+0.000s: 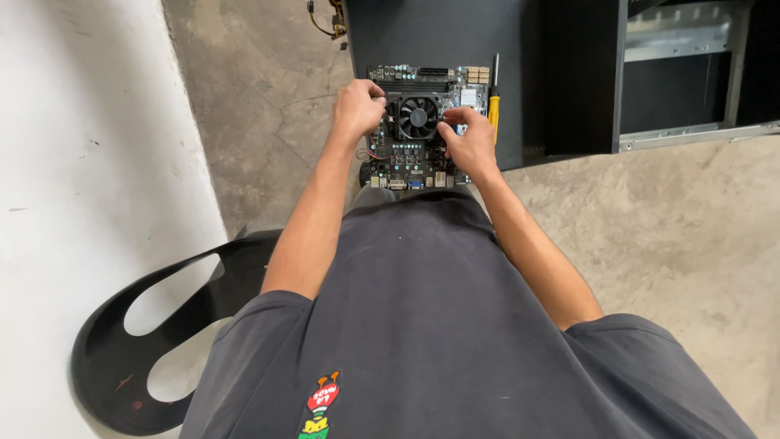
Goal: Inspecting a computer motherboard with a screwdriver and installing it into a desktop computer case.
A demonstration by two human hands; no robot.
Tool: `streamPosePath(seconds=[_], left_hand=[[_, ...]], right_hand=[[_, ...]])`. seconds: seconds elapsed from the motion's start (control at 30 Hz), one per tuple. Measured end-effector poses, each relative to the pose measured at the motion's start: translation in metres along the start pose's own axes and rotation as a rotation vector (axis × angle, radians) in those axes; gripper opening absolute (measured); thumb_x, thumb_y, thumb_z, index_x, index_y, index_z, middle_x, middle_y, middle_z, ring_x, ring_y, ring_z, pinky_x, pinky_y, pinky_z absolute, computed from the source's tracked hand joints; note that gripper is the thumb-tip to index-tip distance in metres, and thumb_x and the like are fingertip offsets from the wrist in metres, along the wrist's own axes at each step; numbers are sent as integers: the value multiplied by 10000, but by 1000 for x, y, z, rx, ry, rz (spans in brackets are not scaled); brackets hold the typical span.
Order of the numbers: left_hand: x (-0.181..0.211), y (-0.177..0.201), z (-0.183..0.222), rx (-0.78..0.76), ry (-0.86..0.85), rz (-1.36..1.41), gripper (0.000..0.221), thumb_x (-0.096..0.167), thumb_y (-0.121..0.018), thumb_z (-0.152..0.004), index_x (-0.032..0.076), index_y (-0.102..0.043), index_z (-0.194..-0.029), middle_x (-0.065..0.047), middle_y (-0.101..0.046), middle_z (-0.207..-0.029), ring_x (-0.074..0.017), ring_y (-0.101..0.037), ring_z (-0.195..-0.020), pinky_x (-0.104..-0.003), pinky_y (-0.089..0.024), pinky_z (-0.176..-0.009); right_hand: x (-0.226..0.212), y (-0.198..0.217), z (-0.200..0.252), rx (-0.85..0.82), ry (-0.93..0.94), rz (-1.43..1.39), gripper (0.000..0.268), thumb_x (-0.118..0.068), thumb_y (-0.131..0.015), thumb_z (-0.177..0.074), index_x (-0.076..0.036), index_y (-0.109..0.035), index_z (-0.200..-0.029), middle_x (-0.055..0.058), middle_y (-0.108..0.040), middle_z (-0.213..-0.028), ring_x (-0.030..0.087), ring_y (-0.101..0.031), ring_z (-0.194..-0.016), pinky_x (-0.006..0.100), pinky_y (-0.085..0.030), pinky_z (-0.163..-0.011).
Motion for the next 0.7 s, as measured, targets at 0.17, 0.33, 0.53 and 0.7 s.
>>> streamPosePath(seconds=[0.17,0.33,0.53,0.7], left_hand=[[13,2,17,-8,-19,-10,191,204,-624,-899,187,-797,-977,-128,-775,-932,-386,-735,-1003,-464,-571,-898],[27,13,25,-76,-9,-50,251,251,-814,-796,180,-788,-1036,-164,-751,-1046,-408,-705,-1081,-495,-558,-953],[24,17,15,-148,-99,-34,296,204,-839,-790,153,-772,-1074,-77,-781,-864,-358,-739,-1004,-487,-566,-927],[23,25,30,-103,-209,-36,271,254,-795,-859,156,-737,-1105,-29,-782,-849,-307,-745,-977,-477,-575,-907]], right_hand=[[-2,-2,-1,-20,-88,-143,256,-134,-742,-930,-10,-713,-1152,183,-737,-1055,152,-685,-457,269,-523,-400],[-1,-3,-3,-29,-162,-321,291,-124,-736,-950,43,-676,-1181,228,-707,-1070,180,-684,-453,281,-520,-392],[9,-10,-6,-17,-173,-397,284,-113,-747,-959,50,-666,-1178,254,-677,-1076,188,-677,-451,268,-516,-384],[20,-16,-11,-7,-238,-455,287,-161,-768,-948,10,-680,-1161,207,-682,-1037,174,-672,-456,243,-467,-363]])
Point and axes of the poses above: each hand's wrist, its own z-axis away from the middle knuckle, its own y-axis out of the back of the hand, x = y × z, the point moved 3 cm from there along -z, towards the middle knuckle
